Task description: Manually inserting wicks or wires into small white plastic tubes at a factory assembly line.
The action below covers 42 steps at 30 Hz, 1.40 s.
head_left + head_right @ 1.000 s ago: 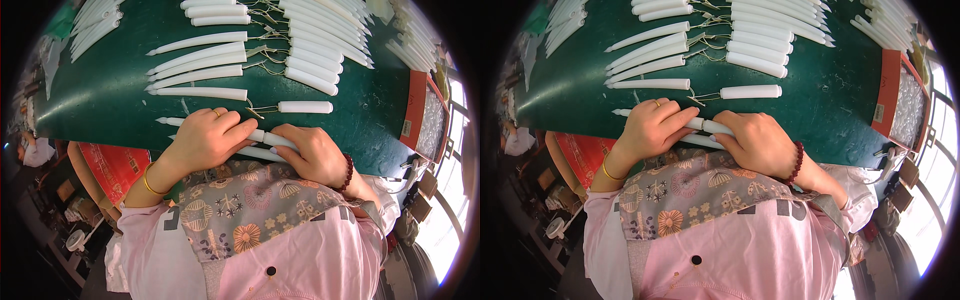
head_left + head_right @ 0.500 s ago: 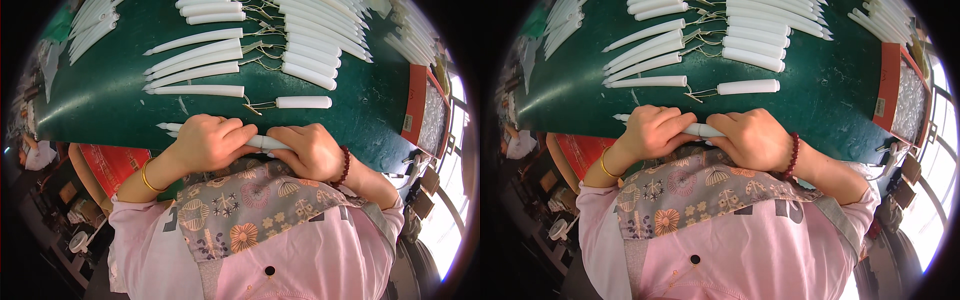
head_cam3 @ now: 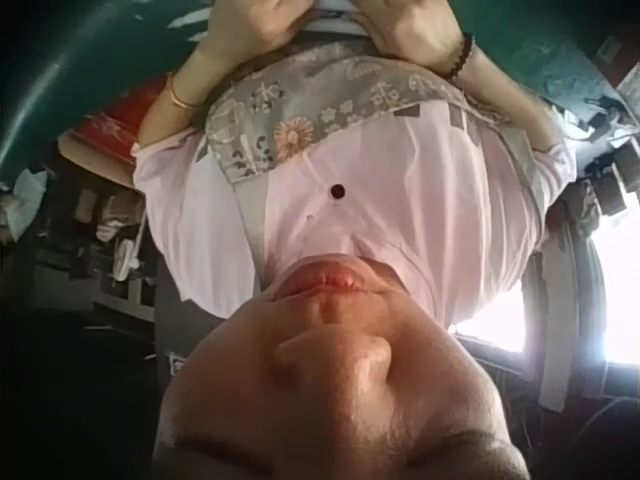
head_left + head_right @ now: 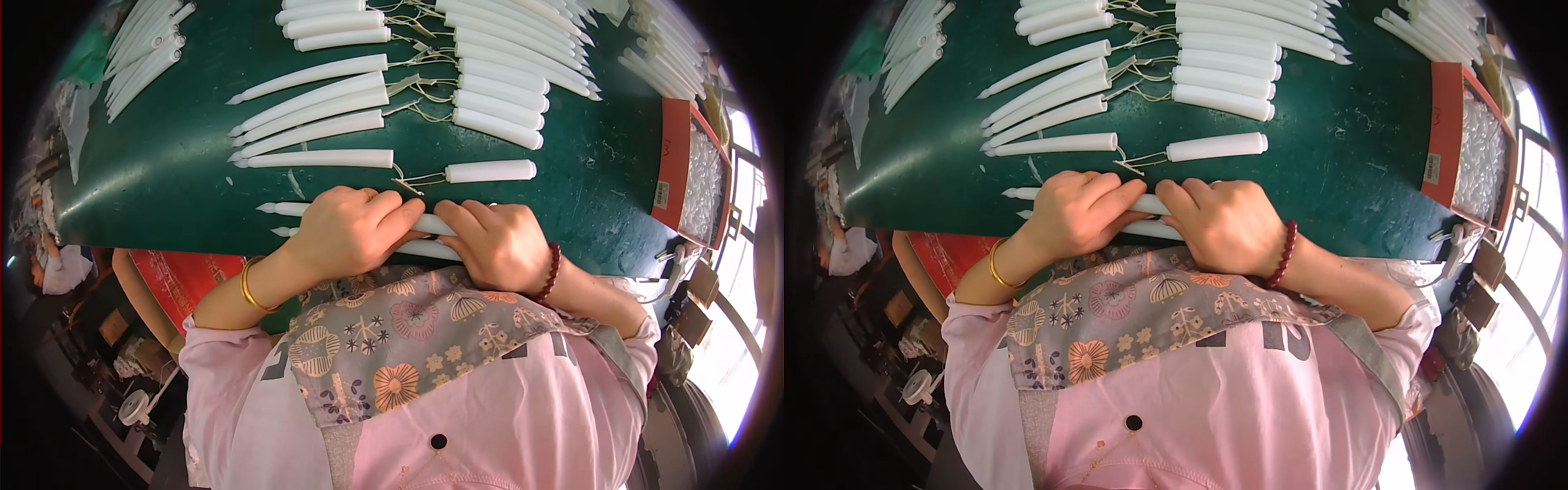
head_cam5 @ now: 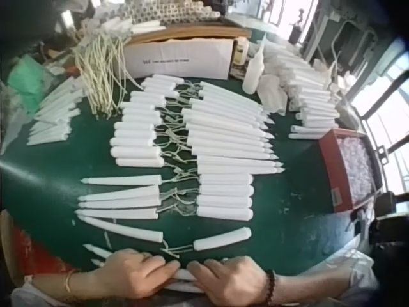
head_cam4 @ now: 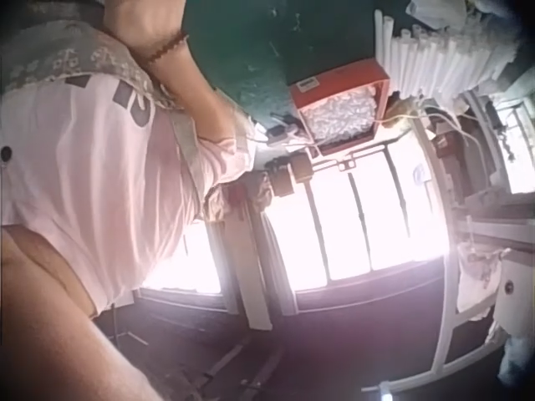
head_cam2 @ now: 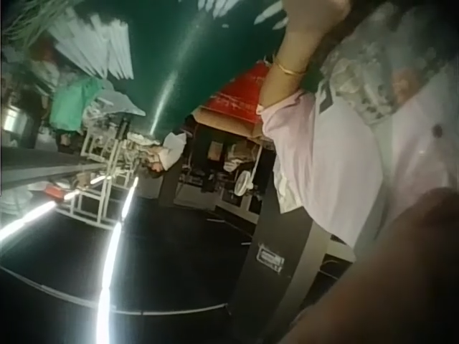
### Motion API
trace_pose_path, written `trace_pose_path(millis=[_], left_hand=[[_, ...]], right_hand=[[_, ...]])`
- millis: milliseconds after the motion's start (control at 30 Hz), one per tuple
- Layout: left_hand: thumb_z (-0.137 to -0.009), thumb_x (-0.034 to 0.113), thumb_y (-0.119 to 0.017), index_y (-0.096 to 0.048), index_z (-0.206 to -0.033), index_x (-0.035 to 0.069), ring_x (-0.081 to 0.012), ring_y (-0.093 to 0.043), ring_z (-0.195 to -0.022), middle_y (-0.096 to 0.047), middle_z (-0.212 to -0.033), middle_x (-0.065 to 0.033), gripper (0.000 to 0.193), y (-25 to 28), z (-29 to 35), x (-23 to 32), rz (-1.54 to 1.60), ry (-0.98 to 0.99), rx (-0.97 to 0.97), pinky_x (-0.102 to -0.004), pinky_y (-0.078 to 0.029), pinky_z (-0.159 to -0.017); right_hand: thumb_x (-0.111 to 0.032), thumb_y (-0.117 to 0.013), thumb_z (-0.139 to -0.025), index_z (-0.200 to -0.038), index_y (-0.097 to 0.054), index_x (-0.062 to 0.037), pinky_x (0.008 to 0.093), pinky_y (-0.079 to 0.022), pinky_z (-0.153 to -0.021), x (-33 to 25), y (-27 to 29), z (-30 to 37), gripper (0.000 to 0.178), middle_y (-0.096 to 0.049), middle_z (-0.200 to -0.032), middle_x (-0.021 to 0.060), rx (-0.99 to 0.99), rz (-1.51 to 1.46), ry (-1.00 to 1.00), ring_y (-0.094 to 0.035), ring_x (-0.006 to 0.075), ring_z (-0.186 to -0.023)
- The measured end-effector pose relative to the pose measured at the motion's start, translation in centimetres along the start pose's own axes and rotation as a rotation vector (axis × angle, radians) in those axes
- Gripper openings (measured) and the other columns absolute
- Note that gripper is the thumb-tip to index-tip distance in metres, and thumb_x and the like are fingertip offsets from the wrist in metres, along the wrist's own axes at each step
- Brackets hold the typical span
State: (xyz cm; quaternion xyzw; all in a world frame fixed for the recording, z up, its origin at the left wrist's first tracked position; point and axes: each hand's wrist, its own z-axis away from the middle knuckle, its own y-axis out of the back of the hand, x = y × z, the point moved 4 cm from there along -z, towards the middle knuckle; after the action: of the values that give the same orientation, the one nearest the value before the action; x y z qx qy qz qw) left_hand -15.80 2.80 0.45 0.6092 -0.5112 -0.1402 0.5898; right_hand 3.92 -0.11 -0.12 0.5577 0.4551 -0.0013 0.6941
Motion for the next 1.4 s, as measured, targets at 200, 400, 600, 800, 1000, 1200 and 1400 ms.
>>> trace_pose_path(millis=[200,400,600,800,1000,1200,1400], left_hand=[[-0.075,0.024,-0.084,-0.074,-0.104,0.005,-0.0224,-0.06,-0.068,-0.056,-0.08,-0.0032,0.037,1.5,-0.6,-0.1,0.08,0.123,0.121,-0.0355,-0.049,-0.058],[-0.074,0.025,-0.088,-0.073,-0.105,0.004,-0.0256,-0.062,-0.087,-0.06,-0.095,-0.0044,0.04,3.3,0.0,-1.3,0.007,0.187,0.216,-0.0378,-0.05,-0.071],[-0.082,0.012,-0.082,-0.067,-0.103,0.005,-0.0285,-0.064,-0.099,-0.063,-0.104,-0.0065,0.027,2.9,-0.9,-2.8,-0.065,0.26,0.095,-0.0421,-0.048,-0.083],[-0.086,0.006,-0.078,-0.061,-0.114,0.006,-0.0321,-0.066,-0.08,-0.065,-0.093,-0.0086,0.033,2.5,-0.5,-3.1,0.078,0.312,0.206,-0.0418,-0.051,-0.068],[-0.084,0.006,-0.079,-0.061,-0.113,0.007,-0.0307,-0.067,-0.08,-0.066,-0.094,-0.0082,0.034,1.8,-0.7,-3.1,-0.009,0.256,0.208,-0.0413,-0.052,-0.066],[-0.082,0.012,-0.083,-0.068,-0.111,0.007,-0.0269,-0.066,-0.076,-0.065,-0.091,-0.007,0.034,2.1,-0.4,-3.0,0.073,0.285,0.25,-0.0386,-0.052,-0.061],[-0.076,0.013,-0.087,-0.075,-0.113,0.004,-0.0251,-0.067,-0.076,-0.07,-0.093,-0.0069,0.039,3.3,-0.4,-1.3,0.141,0.141,0.224,-0.0359,-0.051,-0.063]], right_hand=[[-0.024,-0.082,-0.082,-0.117,-0.069,-0.0039,0.037,-0.054,-0.064,-1.3,2.2,-2.0,0.042,-0.063,-0.09,0.0079,0.138,0.101,0.034,-0.065,0.0251,-0.075],[-0.01,-0.082,-0.08,-0.113,-0.074,-0.005,0.0417,-0.051,-0.082,0.7,4.3,-1.5,0.034,-0.066,-0.107,0.0079,0.27,0.284,-0.033,-0.065,0.0288,-0.095],[0.0,-0.075,-0.077,-0.113,-0.066,-0.0066,0.0445,-0.048,-0.087,0.1,3.6,-2.8,0.038,-0.065,-0.109,0.0074,0.279,0.259,-0.061,-0.063,0.0297,-0.095],[-0.005,-0.074,-0.081,-0.119,-0.062,-0.007,0.0408,-0.054,-0.079,0.0,3.1,-3.1,0.04,-0.067,-0.106,0.0119,0.148,0.021,-0.227,-0.067,0.0335,-0.095],[-0.024,-0.085,-0.086,-0.12,-0.071,-0.0086,0.0381,-0.057,-0.069,0.3,1.9,-3.6,0.04,-0.071,-0.097,0.0083,0.14,-0.041,-0.337,-0.072,0.0303,-0.078],[-0.002,-0.079,-0.087,-0.1,-0.077,0.0004,0.0313,-0.046,-0.062,0.7,2.2,-3.1,0.013,-0.063,-0.079,0.0077,0.25,-0.448,-0.336,-0.058,0.0192,-0.066],[-0.005,-0.078,-0.088,-0.096,-0.077,0.0011,0.0325,-0.043,-0.063,1.0,2.7,-3.2,0.011,-0.06,-0.075,0.0065,0.064,-0.68,-0.29,-0.055,0.0165,-0.068]])
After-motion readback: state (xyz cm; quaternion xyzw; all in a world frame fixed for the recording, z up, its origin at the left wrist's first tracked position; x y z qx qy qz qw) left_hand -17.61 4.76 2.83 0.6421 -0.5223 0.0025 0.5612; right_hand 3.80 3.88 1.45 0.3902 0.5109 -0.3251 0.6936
